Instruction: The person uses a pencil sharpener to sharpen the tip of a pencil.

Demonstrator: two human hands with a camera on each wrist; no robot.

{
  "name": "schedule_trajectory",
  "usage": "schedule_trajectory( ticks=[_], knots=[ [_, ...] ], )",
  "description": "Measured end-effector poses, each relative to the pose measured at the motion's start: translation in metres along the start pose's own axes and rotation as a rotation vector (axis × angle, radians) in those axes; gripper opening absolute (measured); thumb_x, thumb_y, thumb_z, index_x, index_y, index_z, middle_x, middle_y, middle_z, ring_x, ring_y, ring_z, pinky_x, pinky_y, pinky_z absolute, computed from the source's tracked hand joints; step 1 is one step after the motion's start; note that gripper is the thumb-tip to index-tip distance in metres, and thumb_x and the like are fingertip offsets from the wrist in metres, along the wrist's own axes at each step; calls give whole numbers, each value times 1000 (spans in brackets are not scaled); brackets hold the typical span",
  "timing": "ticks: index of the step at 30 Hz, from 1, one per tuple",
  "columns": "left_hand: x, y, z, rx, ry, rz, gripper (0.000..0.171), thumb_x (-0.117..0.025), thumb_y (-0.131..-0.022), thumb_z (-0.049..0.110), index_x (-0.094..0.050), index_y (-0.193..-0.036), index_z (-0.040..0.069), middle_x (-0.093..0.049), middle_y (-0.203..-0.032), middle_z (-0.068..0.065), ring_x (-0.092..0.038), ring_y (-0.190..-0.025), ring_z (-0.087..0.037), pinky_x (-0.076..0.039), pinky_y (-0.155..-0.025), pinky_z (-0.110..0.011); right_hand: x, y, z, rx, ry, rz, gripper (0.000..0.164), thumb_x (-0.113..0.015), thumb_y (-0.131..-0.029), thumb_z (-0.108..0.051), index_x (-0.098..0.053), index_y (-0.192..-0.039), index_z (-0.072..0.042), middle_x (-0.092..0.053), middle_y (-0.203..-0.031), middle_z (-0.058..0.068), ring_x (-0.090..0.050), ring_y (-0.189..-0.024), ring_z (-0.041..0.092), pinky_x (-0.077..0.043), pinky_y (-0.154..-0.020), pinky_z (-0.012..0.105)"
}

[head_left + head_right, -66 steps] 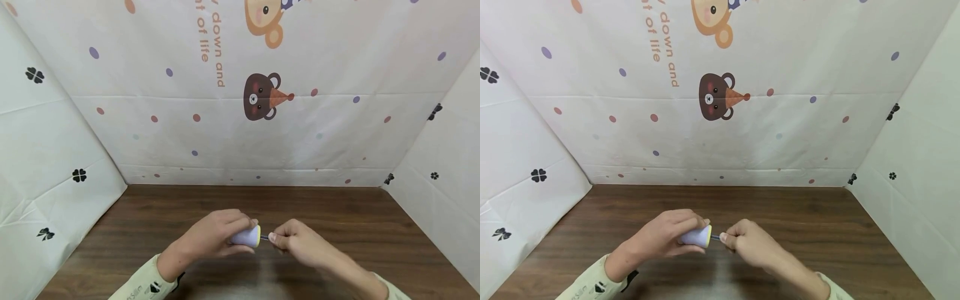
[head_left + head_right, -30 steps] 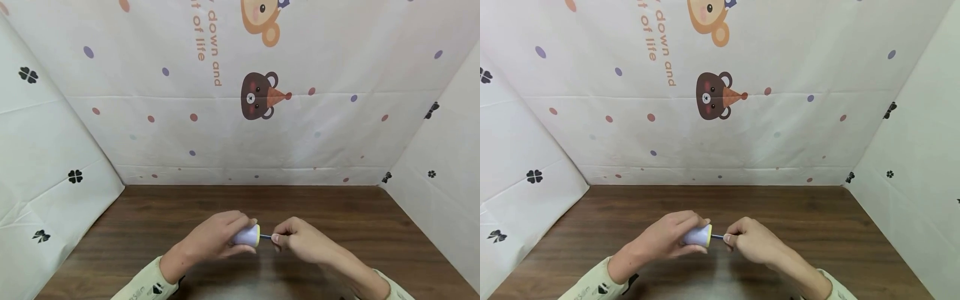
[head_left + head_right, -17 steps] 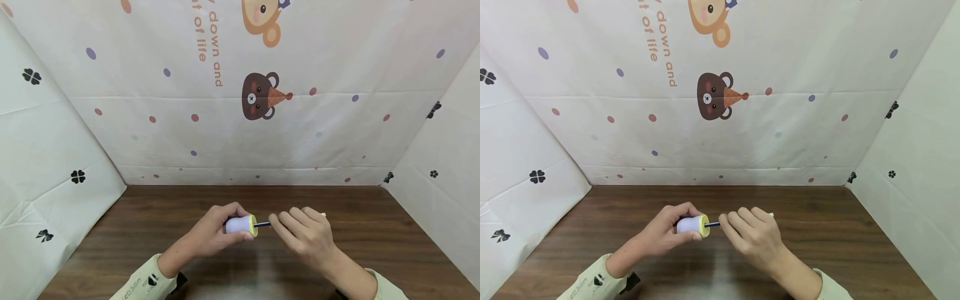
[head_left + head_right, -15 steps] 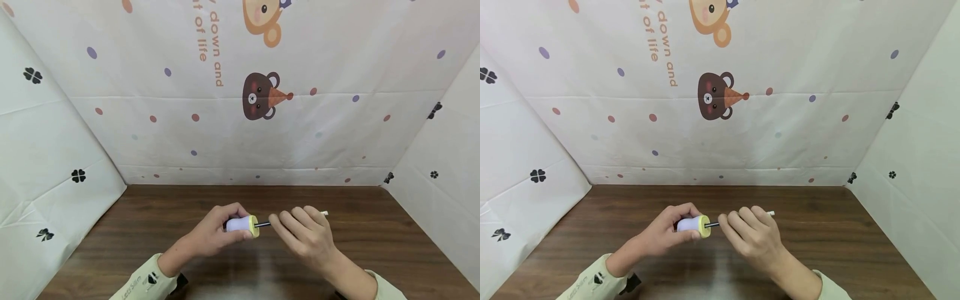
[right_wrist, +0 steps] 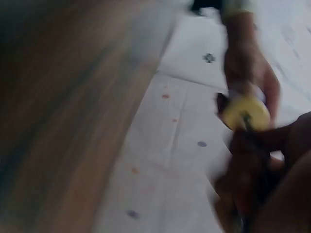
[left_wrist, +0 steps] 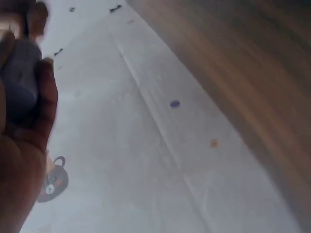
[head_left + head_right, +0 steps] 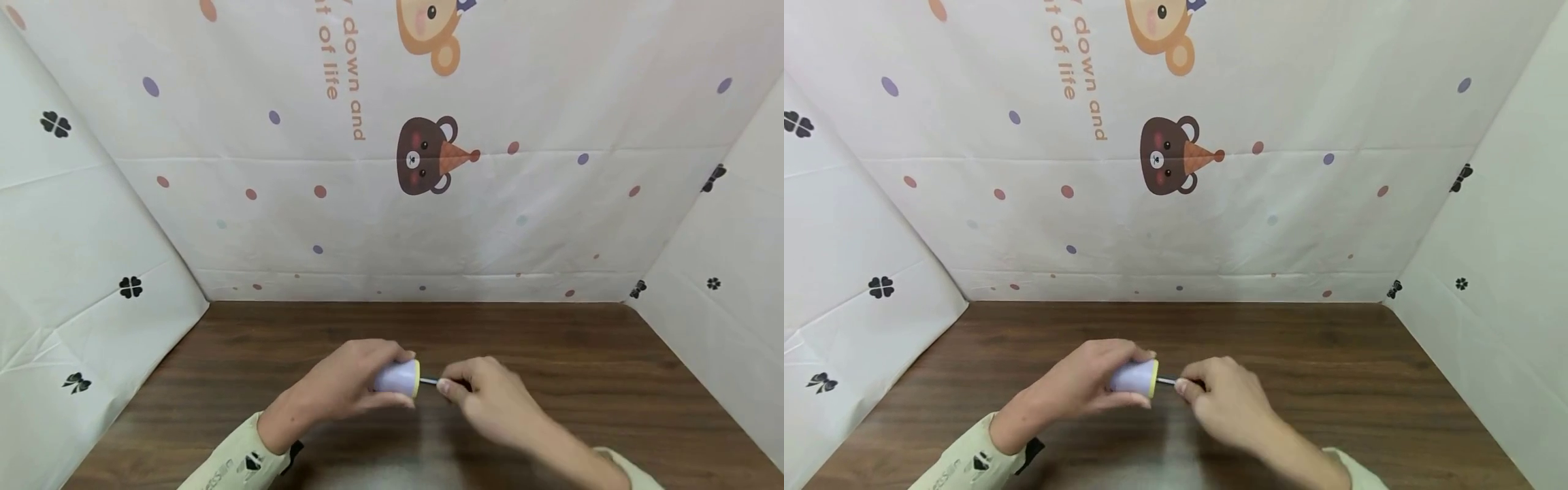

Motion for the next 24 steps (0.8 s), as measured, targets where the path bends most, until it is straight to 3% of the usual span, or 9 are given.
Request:
schedule_trajectory(
  ticks=[2,3,4,6,10,15,17,21,24],
  knots=[
    [-3,0,1,-48,-95,-30,50,-83,-91,48,-64,-120,12,-73,-112,3,-66,-93,-4,-56,-78,-20,0,1,9,-246,-227,-148,30,-64,-104,-21,-68,-76,-15,-42,-62,-9,-33,-55,6,-28,-49,25],
    [-5,0,1,-52,-116,-43,50,-82,-92,49,-64,-121,12,-73,-113,3,-67,-94,-4,-56,-80,-20,1,2,11,-294,-278,-189,30,-63,-105,-20,-69,-77,-13,-44,-63,-8,-33,-56,7,-29,-50,25],
    [-7,0,1,-49,-125,-49,51,-82,-92,49,-64,-121,12,-73,-113,2,-67,-95,-5,-56,-81,-21,1,2,13,-301,-288,-199,30,-63,-105,-19,-70,-77,-12,-44,-63,-7,-33,-56,7,-29,-50,26],
    [-9,0,0,-16,-119,-51,51,-80,-93,51,-64,-122,12,-73,-113,2,-66,-94,-4,-55,-80,-20,2,3,12,-241,-140,-134,29,-66,-105,-21,-69,-76,-21,-44,-62,-11,-35,-54,4,-31,-49,25],
    [-7,1,-4,83,4,1,48,-81,-93,48,-63,-120,13,-74,-109,3,-64,-84,-1,-54,-72,-17,2,2,2,87,302,173,22,-74,-98,-22,-69,-79,-30,-52,-68,-19,-41,-55,-3,-34,-47,21],
    [-2,0,-5,206,417,27,27,-83,-95,31,-65,-112,19,-73,-95,5,-65,-71,-6,-57,-59,-26,10,-3,-20,900,758,737,21,-66,-103,-10,-76,-85,-6,-59,-71,-3,-41,-54,10,-29,-49,20],
    [-3,0,-4,231,642,-11,18,-79,-98,23,-66,-108,16,-73,-88,0,-68,-67,-14,-59,-57,-33,15,-4,-26,1128,848,934,23,-65,-103,-1,-75,-82,-2,-58,-68,2,-40,-54,14,-27,-51,22],
    [-7,-1,-3,249,918,-76,12,-71,-103,13,-63,-104,5,-70,-82,-16,-69,-64,-34,-61,-55,-45,18,-5,-34,1229,882,1049,26,-65,-98,8,-75,-77,-5,-55,-66,2,-39,-57,15,-27,-55,25],
    [-6,-1,-3,234,857,-47,13,-74,-101,14,-63,-103,7,-71,-83,-13,-69,-63,-34,-60,-54,-42,15,-4,-34,1145,878,1003,27,-64,-101,4,-74,-78,-6,-54,-68,0,-38,-57,14,-25,-54,23]
  ],
)
Point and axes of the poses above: each hand's wrist, its own y-axis away from the middle knuckle, its own x-axis out of the back of the hand, z = x × y, the point moved 3 cm from there along -y, towards the middle knuckle
